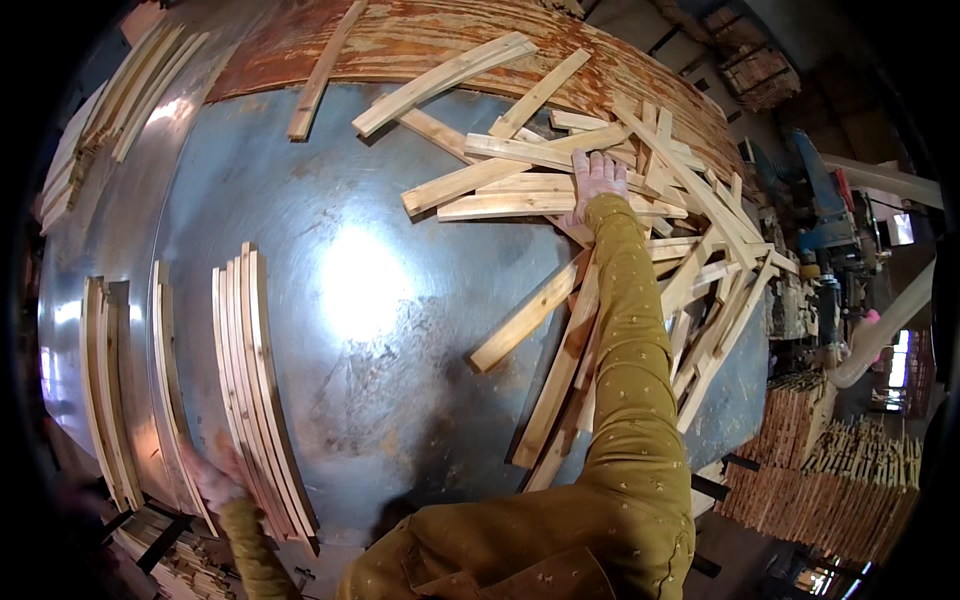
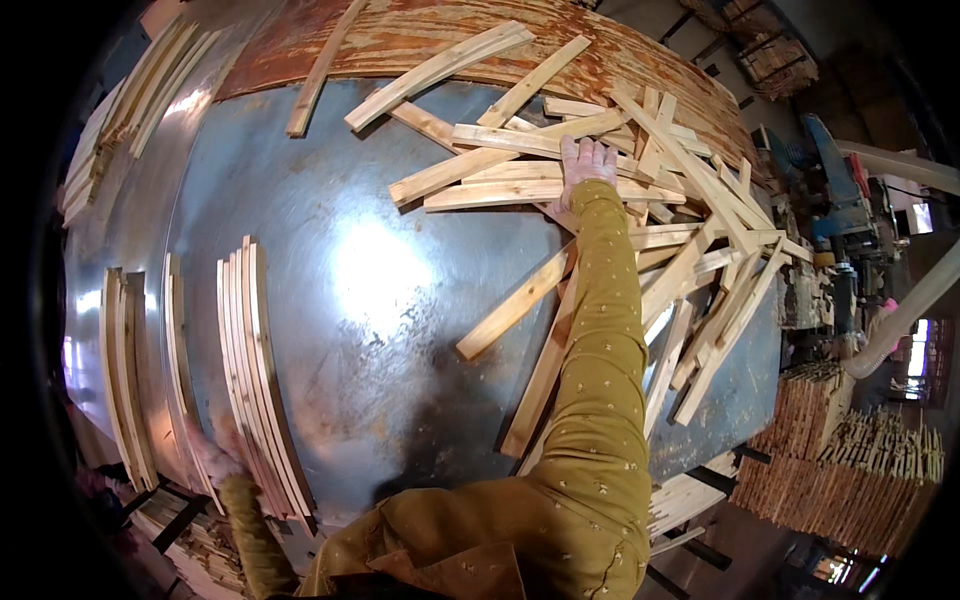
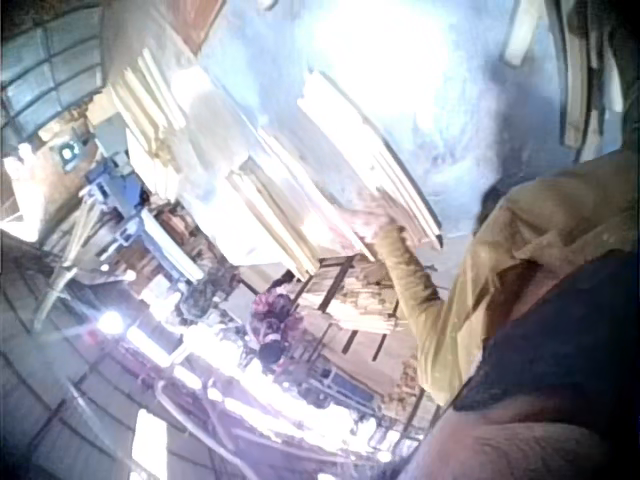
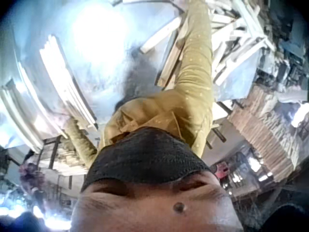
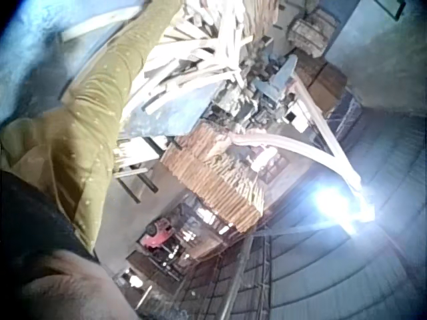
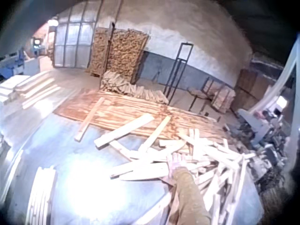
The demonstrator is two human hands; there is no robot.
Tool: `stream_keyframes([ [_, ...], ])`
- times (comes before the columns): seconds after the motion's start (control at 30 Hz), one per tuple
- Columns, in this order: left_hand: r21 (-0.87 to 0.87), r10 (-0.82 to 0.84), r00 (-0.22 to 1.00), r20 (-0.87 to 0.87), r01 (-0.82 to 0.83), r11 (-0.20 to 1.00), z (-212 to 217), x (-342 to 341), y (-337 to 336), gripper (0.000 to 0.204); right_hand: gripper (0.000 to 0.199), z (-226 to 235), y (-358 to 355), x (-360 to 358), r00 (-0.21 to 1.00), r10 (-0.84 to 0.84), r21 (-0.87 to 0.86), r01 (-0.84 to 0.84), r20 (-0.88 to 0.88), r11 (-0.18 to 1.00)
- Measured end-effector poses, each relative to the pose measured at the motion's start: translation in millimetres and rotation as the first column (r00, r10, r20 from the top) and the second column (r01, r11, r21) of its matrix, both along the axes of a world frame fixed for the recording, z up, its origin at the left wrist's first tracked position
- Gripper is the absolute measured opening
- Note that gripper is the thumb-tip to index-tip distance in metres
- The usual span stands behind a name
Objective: The person repeatedly picks up thin wooden strips from a large pile on a metal table, briefly aligns them, and places them into a separate stack. The process involves continuous handling and repositioning of the strips to organize them.
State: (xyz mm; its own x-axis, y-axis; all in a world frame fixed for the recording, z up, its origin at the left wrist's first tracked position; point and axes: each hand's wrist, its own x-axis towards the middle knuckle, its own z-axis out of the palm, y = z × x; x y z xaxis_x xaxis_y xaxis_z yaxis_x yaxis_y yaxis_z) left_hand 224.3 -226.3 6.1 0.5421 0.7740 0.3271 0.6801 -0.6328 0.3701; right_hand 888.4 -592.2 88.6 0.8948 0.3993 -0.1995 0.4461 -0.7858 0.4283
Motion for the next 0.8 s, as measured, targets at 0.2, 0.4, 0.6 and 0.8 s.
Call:
stream_keyframes([
  [0.2,-0.376,-0.347,0.898,0.272,0.431,0.820,4,131,-147,0.068,0.095,14,-33,9,0.949,0.151,0.047,-0.143,-0.276,0.989],
  [0.4,-0.767,-0.045,0.766,0.642,0.642,-0.008,22,249,-292,0.073,0.078,65,-5,-132,0.841,0.269,0.666,0.137,-0.469,0.733],
  [0.6,-0.758,-0.277,0.803,0.527,0.592,0.275,35,329,-310,0.089,0.077,59,7,-181,0.942,0.329,0.935,-0.057,-0.065,0.349],
  [0.8,-0.585,0.141,0.570,0.809,0.758,0.288,45,268,-229,0.080,0.053,16,-155,-27,0.880,-0.455,0.513,0.330,0.137,0.792],
])
